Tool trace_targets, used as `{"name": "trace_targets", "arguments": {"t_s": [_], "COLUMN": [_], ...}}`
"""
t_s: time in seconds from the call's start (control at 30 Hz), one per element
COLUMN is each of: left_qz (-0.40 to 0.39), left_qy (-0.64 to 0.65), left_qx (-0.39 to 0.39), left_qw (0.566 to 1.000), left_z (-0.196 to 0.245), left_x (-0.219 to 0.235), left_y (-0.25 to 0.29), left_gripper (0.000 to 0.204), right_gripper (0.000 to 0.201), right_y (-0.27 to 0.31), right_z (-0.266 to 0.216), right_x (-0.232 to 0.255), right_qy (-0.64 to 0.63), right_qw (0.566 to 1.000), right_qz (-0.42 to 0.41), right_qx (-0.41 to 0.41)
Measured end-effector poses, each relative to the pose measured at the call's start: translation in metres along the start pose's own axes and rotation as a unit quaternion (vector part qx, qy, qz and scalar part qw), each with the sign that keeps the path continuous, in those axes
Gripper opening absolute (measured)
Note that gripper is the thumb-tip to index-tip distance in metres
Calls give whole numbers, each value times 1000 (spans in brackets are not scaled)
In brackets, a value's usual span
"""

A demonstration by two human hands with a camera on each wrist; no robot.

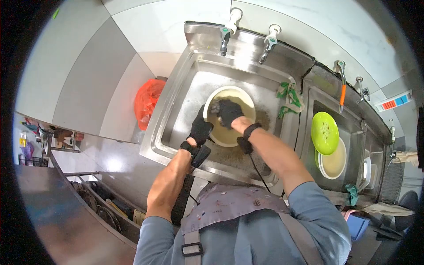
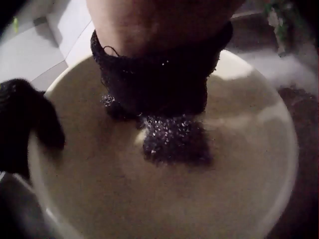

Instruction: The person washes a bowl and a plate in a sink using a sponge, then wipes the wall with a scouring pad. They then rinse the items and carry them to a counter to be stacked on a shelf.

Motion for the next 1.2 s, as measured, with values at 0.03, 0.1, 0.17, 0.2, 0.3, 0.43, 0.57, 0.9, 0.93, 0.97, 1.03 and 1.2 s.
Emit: {"name": "trace_targets", "arguments": {"t_s": [0.03,0.1,0.17,0.2,0.3,0.43,0.57,0.9,0.93,0.97,1.03,1.2], "left_qz": [-1,30,42,55,60,67,106,115,114,115,97,24], "left_qy": [1,69,28,-13,-109,-166,-167,-52,-30,-30,-160,-276], "left_qx": [-2,0,-5,-8,-33,9,-35,-16,-9,-8,-13,77], "left_qw": [1000,997,999,998,992,984,980,992,993,993,982,958], "left_z": [0,-4,11,17,26,40,33,15,11,7,-2,-56], "left_x": [-2,0,5,8,15,15,19,24,24,26,29,34], "left_y": [-3,-6,-7,-3,1,4,-4,-9,-10,-11,-16,-28], "left_gripper": [66,58,55,52,59,69,69,64,61,61,48,30], "right_gripper": [37,29,28,27,28,28,24,39,39,37,35,31], "right_y": [-1,-3,7,18,24,4,-24,-46,-45,-41,-36,-37], "right_z": [-28,-90,-89,-87,-82,-74,-53,-42,-50,-61,-68,-71], "right_x": [7,26,24,27,47,93,141,152,149,149,148,143], "right_qy": [77,225,207,189,259,475,391,196,194,232,295,255], "right_qw": [996,961,958,954,929,826,917,958,958,960,954,955], "right_qz": [-52,-155,-194,-230,-259,-296,-79,-206,-207,-150,-48,-40], "right_qx": [2,31,23,34,49,75,24,-39,-39,-39,-24,-146]}}
Point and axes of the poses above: each hand's wrist, its own y-axis away from the middle knuckle, its own x-axis out of the back of the hand, z = x × y, the point moved 2 cm from there along -y, towards the middle knuckle, and after that the axes turned 8 degrees about -x, right-handed, at the moved point
